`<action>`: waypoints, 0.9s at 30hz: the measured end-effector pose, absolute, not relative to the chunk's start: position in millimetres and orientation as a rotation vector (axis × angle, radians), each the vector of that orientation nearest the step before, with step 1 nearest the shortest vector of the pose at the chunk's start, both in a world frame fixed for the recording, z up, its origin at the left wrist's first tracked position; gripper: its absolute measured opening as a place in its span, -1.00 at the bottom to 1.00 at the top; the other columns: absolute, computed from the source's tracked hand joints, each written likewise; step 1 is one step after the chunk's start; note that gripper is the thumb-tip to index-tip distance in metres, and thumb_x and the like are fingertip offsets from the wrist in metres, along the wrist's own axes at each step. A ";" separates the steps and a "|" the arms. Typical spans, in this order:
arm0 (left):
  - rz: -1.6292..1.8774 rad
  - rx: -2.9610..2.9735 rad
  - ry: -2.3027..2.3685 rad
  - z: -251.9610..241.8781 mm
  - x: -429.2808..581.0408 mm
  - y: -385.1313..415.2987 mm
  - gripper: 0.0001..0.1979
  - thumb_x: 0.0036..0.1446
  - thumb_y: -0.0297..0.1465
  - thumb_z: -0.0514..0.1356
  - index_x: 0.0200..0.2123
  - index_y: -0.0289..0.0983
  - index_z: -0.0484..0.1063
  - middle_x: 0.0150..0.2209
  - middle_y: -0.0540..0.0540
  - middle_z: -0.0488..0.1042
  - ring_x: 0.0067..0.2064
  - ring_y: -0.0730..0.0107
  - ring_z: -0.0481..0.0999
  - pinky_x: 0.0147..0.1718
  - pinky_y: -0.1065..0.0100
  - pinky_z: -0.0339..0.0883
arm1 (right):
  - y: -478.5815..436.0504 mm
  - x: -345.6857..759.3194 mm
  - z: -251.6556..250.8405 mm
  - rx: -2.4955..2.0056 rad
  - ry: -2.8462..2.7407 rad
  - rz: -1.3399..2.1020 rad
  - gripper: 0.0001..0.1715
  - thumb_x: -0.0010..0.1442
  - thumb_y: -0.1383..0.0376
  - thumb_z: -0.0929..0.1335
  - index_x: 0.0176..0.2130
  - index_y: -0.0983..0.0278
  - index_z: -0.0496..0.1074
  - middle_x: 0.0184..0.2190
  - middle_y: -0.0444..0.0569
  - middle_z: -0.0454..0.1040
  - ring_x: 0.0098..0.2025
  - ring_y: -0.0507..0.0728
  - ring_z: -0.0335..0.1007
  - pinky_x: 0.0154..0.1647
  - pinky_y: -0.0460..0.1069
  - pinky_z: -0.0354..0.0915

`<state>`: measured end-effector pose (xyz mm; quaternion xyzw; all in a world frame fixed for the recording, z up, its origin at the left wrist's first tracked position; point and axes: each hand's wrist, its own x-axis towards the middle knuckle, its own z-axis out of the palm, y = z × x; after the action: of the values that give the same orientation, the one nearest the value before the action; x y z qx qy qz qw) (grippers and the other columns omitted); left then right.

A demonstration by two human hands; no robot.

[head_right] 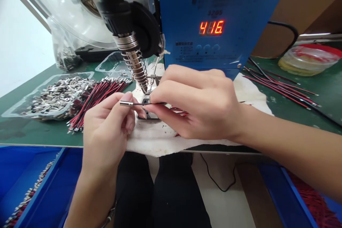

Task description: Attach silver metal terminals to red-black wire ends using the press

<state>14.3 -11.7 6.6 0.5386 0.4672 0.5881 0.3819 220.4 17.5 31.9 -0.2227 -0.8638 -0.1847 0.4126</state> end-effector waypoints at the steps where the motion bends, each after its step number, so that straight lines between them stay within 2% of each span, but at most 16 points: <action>1: 1.479 1.423 1.227 8.1 14.4 -17.3 -0.61 0.47 -0.43 0.23 -0.48 -0.21 0.58 -0.47 0.00 0.58 -0.49 0.51 0.39 -0.46 0.43 0.30 | 17.4 220.3 31.8 -0.562 -2.168 -0.468 -0.81 0.48 0.31 0.51 -0.25 0.16 0.57 -0.42 -0.15 0.62 -0.44 0.04 0.52 -0.45 -0.02 0.31; 4: 1.342 1.543 1.238 11.8 18.1 -37.0 -0.75 0.40 -0.45 0.30 -0.35 -0.18 0.71 -0.47 0.03 0.61 -0.55 0.52 0.30 -0.59 0.41 0.19 | 15.7 219.8 33.2 -0.600 -2.186 -0.387 -0.72 0.54 0.25 0.44 -0.28 0.16 0.60 -0.45 -0.12 0.60 -0.43 0.06 0.52 -0.37 0.01 0.36; 7: 1.209 1.572 1.126 11.9 27.7 -51.4 -0.80 0.33 -0.48 0.39 -0.38 -0.18 0.70 -0.47 0.04 0.59 -0.53 0.51 0.37 -0.59 0.44 0.26 | 11.5 218.8 39.2 -0.618 -2.296 -0.148 -0.54 0.61 0.22 0.33 -0.35 0.15 0.59 -0.57 -0.10 0.50 -0.35 0.13 0.61 -0.23 0.03 0.46; 8: 1.184 1.570 1.098 10.9 31.4 -53.7 -0.78 0.32 -0.48 0.40 -0.42 -0.18 0.67 -0.47 0.04 0.58 -0.52 0.50 0.39 -0.57 0.44 0.29 | 9.6 218.5 41.7 -0.625 -2.432 -0.067 -0.57 0.61 0.21 0.33 -0.31 0.16 0.62 -0.59 -0.11 0.47 -0.31 0.14 0.66 -0.22 0.01 0.49; 10: 1.195 1.528 1.102 7.9 38.3 -54.9 -0.73 0.33 -0.47 0.40 -0.47 -0.19 0.63 -0.51 0.04 0.52 -0.51 0.50 0.38 -0.56 0.45 0.29 | 5.8 218.1 45.7 -0.660 -2.342 -0.060 -0.63 0.60 0.24 0.36 -0.28 0.14 0.62 -0.57 -0.14 0.47 -0.34 0.12 0.63 -0.23 -0.01 0.50; 13: 1.318 1.385 1.179 3.7 44.8 -52.4 -0.78 0.28 -0.40 0.47 -0.44 -0.18 0.63 -0.57 0.07 0.40 -0.55 0.51 0.27 -0.63 0.44 0.17 | 1.8 217.9 46.8 -0.589 -2.311 -0.060 -0.73 0.58 0.25 0.42 -0.22 0.15 0.64 -0.50 -0.20 0.52 -0.49 0.02 0.46 -0.23 -0.07 0.49; 15: 1.365 1.341 1.189 3.0 46.8 -51.2 -0.73 0.26 -0.37 0.50 -0.47 -0.18 0.56 -0.60 0.11 0.33 -0.56 0.53 0.22 -0.64 0.46 0.13 | 1.4 217.6 44.3 -0.554 -2.298 -0.046 -0.78 0.56 0.26 0.44 -0.20 0.15 0.63 -0.49 -0.23 0.54 -0.52 -0.01 0.40 -0.24 -0.09 0.47; 18: 1.342 1.396 1.141 5.1 47.3 -53.3 -0.61 0.32 -0.47 0.40 -0.56 -0.21 0.43 -0.64 0.12 0.27 -0.57 0.57 0.18 -0.61 0.48 0.10 | 5.3 216.6 38.1 -0.500 -2.277 -0.008 -0.80 0.55 0.28 0.46 -0.21 0.15 0.58 -0.46 -0.24 0.56 -0.47 -0.01 0.44 -0.26 -0.11 0.44; 20: 1.324 1.419 1.122 6.5 45.8 -56.9 -0.67 0.36 -0.51 0.35 -0.49 -0.20 0.50 -0.63 0.13 0.26 -0.57 0.56 0.18 -0.60 0.47 0.10 | 11.9 217.5 34.9 -0.444 -2.266 0.018 -0.81 0.58 0.29 0.43 -0.18 0.16 0.57 -0.40 -0.21 0.61 -0.44 -0.01 0.48 -0.29 -0.10 0.42; 23: 1.357 1.371 1.165 6.9 38.4 -62.6 -0.75 0.47 -0.41 0.31 -0.35 -0.16 0.59 -0.59 0.12 0.27 -0.56 0.55 0.18 -0.60 0.46 0.09 | 28.7 226.0 35.5 -0.398 -2.244 0.051 -0.75 0.62 0.35 0.33 -0.12 0.19 0.57 -0.32 -0.15 0.67 -0.40 -0.01 0.51 -0.35 -0.08 0.36; 27: 1.442 1.382 1.354 8.0 17.5 -63.8 -0.63 0.51 -0.41 0.25 -0.44 -0.19 0.46 -0.52 0.07 0.36 -0.51 0.53 0.24 -0.55 0.46 0.14 | 54.2 248.1 46.2 -0.318 -2.510 -0.110 -0.76 0.55 0.35 0.35 -0.21 0.19 0.55 -0.47 -0.20 0.55 -0.51 0.00 0.35 -0.42 -0.03 0.21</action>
<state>17.5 -63.8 8.0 0.5351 0.5242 0.5584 0.3565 248.1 54.2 46.2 -0.1198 -0.9456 -0.0414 0.2997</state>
